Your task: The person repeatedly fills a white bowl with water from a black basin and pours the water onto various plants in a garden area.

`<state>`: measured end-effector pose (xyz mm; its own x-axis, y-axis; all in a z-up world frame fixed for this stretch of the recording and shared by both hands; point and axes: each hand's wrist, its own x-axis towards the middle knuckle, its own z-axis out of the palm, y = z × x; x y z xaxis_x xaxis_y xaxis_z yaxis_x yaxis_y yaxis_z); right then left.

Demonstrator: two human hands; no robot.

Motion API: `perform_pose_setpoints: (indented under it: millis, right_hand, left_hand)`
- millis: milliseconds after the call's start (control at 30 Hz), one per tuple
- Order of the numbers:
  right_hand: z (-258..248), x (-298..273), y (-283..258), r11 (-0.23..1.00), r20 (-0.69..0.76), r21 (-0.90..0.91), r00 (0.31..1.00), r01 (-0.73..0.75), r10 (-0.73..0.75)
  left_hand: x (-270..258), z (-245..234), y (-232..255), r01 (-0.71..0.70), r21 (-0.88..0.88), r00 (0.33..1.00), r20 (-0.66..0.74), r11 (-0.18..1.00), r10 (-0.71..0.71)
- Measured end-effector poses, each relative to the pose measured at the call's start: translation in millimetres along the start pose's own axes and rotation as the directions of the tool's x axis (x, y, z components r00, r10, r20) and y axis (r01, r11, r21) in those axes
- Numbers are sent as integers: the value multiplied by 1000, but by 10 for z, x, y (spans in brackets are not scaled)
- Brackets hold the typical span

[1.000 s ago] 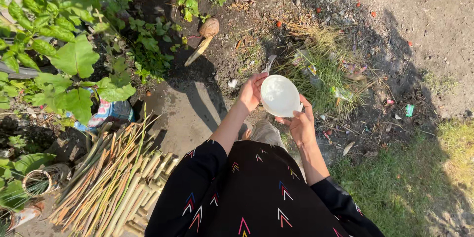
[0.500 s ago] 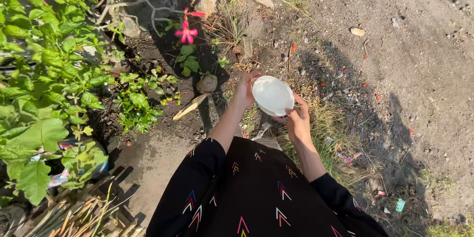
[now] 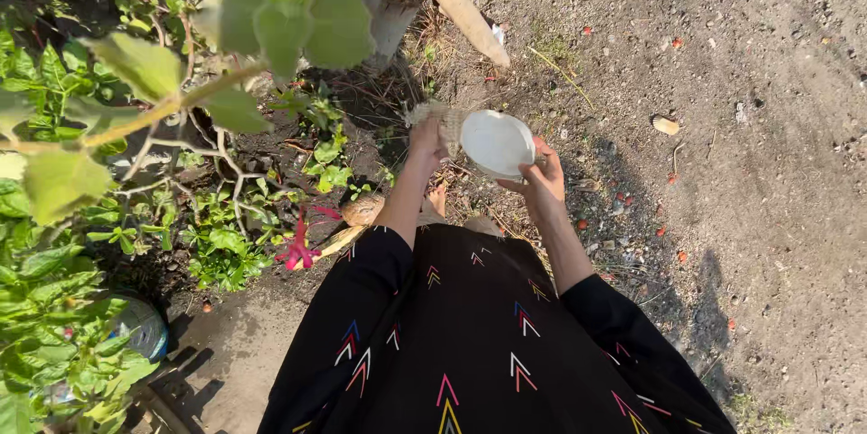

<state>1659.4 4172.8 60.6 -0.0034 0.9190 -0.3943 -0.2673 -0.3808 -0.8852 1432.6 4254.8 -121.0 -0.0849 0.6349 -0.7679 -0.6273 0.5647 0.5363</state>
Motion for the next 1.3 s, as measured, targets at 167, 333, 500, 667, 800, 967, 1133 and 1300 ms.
perform_pose_setpoints:
  millis: [167, 333, 500, 667, 800, 967, 1133, 1300]
  right_hand:
    - [110, 856, -513, 998, 44, 36, 998, -45, 44]
    - [274, 1597, -929, 987, -5, -145, 998, -64, 64]
    - [284, 2263, -1159, 949, 80, -312, 997, 37, -12]
    - [186, 3023, -1438, 920, 110, -390, 994, 24, 20]
    - [45, 3540, -1708, 958, 154, -279, 981, -71, 118]
    - [-78, 4105, -1869, 950, 231, -303, 961, -78, 153]
    - [-69, 4456, -1889, 883, 270, -470, 954, 13, 129]
    - [104, 4489, -1869, 856, 311, -516, 936, 23, 163]
  left_hand:
    - [480, 120, 554, -70, -209, 996, -61, 975, 59]
    - [442, 625, 1063, 41, 69, 982, -187, 997, -28]
    - [1076, 1174, 1258, -43, 23, 998, -34, 999, 43]
    - [1841, 1638, 1340, -114, -187, 993, -50, 976, 106]
    - [1983, 1932, 1582, -110, -120, 960, -269, 987, 75]
    - [2054, 1851, 1591, -156, -259, 968, -232, 953, 95]
    - [2056, 1864, 1505, -306, -383, 933, -305, 872, 193]
    - [1865, 2040, 1638, -72, -262, 924, -382, 962, -34]
